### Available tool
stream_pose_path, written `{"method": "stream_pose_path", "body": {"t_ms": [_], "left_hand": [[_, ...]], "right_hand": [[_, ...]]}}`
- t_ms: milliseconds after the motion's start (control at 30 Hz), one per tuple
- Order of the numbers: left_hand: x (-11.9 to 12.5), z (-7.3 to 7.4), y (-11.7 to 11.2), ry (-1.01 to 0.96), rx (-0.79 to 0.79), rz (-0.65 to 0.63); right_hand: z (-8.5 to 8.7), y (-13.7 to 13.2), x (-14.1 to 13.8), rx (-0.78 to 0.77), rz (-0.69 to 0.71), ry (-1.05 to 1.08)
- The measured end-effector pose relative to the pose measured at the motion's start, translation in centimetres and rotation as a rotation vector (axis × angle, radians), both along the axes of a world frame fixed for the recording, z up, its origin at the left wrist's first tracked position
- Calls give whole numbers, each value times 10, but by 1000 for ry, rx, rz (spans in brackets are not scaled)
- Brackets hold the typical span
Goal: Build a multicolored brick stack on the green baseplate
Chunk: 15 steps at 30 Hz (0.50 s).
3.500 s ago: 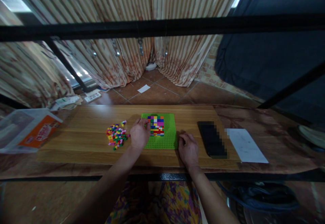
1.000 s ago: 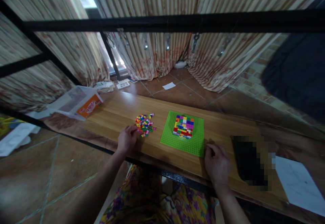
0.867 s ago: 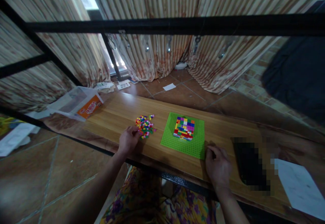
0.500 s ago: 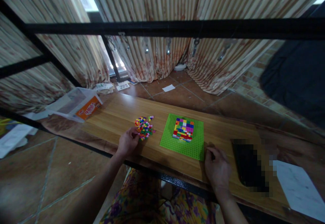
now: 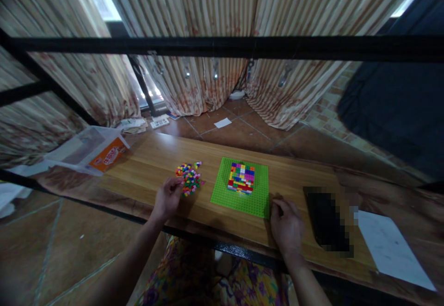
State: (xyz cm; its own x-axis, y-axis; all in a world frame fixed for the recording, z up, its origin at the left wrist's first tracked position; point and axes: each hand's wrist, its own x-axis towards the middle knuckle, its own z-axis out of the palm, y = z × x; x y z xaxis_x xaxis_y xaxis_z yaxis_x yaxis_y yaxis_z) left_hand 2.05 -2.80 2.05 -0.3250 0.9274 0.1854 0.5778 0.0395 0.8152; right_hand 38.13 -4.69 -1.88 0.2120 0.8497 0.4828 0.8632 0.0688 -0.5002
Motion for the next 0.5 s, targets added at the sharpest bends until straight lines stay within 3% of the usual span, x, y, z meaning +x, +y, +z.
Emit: {"method": "stream_pose_path", "body": {"t_ms": [100,333,500], "left_hand": [[0,1,1,5,-35,26],[-19,11,-11,480,-226,56],[-18,11,-9,591,-220,11]], "right_hand": [[1,0,0,-7,5,9],[1,0,1,-18,0,14],[-2,-1,2,-9,5,5]]}}
